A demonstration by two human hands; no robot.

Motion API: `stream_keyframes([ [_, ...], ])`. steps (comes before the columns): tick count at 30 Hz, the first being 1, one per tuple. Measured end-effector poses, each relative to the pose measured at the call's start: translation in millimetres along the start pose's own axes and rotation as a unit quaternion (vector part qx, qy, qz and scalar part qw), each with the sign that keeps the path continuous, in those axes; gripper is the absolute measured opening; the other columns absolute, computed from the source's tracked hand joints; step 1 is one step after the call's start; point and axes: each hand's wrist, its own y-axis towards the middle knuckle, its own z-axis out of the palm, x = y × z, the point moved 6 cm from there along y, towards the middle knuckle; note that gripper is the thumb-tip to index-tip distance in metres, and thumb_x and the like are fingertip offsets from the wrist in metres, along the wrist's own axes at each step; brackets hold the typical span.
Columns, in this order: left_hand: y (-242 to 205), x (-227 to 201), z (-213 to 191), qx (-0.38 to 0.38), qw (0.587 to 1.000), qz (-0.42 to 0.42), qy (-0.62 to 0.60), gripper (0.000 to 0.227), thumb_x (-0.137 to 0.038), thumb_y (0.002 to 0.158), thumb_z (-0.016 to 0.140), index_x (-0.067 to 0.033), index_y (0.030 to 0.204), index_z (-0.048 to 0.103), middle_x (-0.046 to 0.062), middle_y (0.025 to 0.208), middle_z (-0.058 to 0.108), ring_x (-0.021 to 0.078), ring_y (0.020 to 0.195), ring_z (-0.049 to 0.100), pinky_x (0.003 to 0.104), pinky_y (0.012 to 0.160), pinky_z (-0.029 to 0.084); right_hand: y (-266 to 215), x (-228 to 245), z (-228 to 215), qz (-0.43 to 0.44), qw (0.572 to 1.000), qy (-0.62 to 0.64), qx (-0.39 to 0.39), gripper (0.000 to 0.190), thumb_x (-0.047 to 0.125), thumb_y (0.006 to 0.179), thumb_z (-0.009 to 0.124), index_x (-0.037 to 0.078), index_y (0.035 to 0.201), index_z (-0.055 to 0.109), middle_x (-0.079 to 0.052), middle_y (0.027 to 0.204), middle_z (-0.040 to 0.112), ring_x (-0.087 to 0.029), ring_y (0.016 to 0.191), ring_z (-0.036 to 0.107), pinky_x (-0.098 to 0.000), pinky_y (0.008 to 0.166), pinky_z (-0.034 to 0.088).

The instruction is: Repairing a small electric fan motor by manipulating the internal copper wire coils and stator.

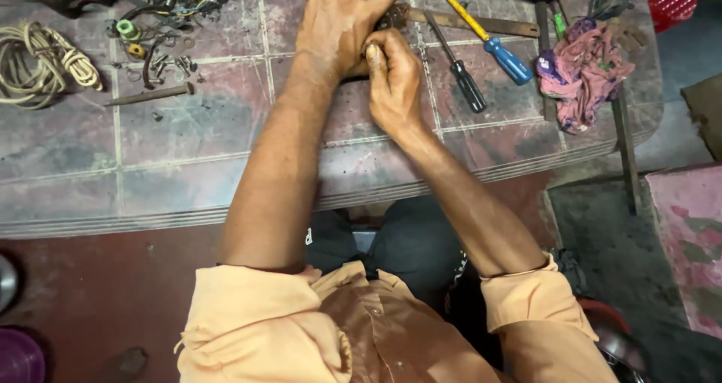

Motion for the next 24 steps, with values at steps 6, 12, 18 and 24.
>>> stream_keyframes([
  [6, 2.0, 7.8, 6.7, -0.035, 0.999, 0.007, 0.004, 0.062, -0.025, 0.061, 0.088, -0.0138, 0.117, 0.063, 0.017, 0.105, 0.063, 0.0423, 0.092, 0.065, 0.053, 0.068, 0.054, 0.9, -7.5, -0.6, -0.008, 1.0, 0.02, -0.019, 0.011, 0.008, 0.106, 0.057, 0.0, 0.101, 0.061, -0.01, 0.089, 0.062, -0.019, 0.083, 0.061, -0.0349, 0.078, 0.051],
  [12, 7.4, 60.8, 83.1, -0.051, 0.993, -0.069, 0.087, 0.045, -0.026, 0.07, 0.085, -0.0146, 0.108, 0.066, 0.018, 0.099, 0.063, 0.041, 0.088, 0.064, 0.052, 0.071, 0.054, -42.1, 118.6, -7.1, -0.151, 0.984, -0.07, 0.055, 0.008, 0.003, 0.096, 0.072, 0.001, 0.091, 0.066, -0.017, 0.078, 0.06, -0.035, 0.068, 0.062, -0.0444, 0.062, 0.049],
  [18, -15.0, 61.9, -41.1, -0.022, 0.991, -0.071, 0.114, 0.074, -0.035, 0.07, 0.091, -0.0084, 0.133, 0.061, 0.023, 0.13, 0.058, 0.0451, 0.108, 0.058, 0.053, 0.08, 0.055, -19.6, 27.0, -106.1, -0.033, 0.988, -0.149, 0.013, 0.006, -0.004, 0.101, 0.06, 0.0, 0.1, 0.065, -0.017, 0.091, 0.067, -0.036, 0.081, 0.068, -0.0431, 0.073, 0.052],
  [24, -17.1, 57.0, -60.5, 0.052, 0.995, -0.081, 0.022, 0.084, -0.023, 0.065, 0.092, -0.0113, 0.14, 0.057, 0.021, 0.137, 0.054, 0.0468, 0.118, 0.053, 0.053, 0.095, 0.051, -5.4, 23.2, -85.9, -0.067, 0.984, -0.132, 0.094, 0.012, -0.002, 0.094, 0.064, 0.0, 0.106, 0.067, -0.019, 0.104, 0.066, -0.032, 0.092, 0.069, -0.0367, 0.079, 0.056],
])
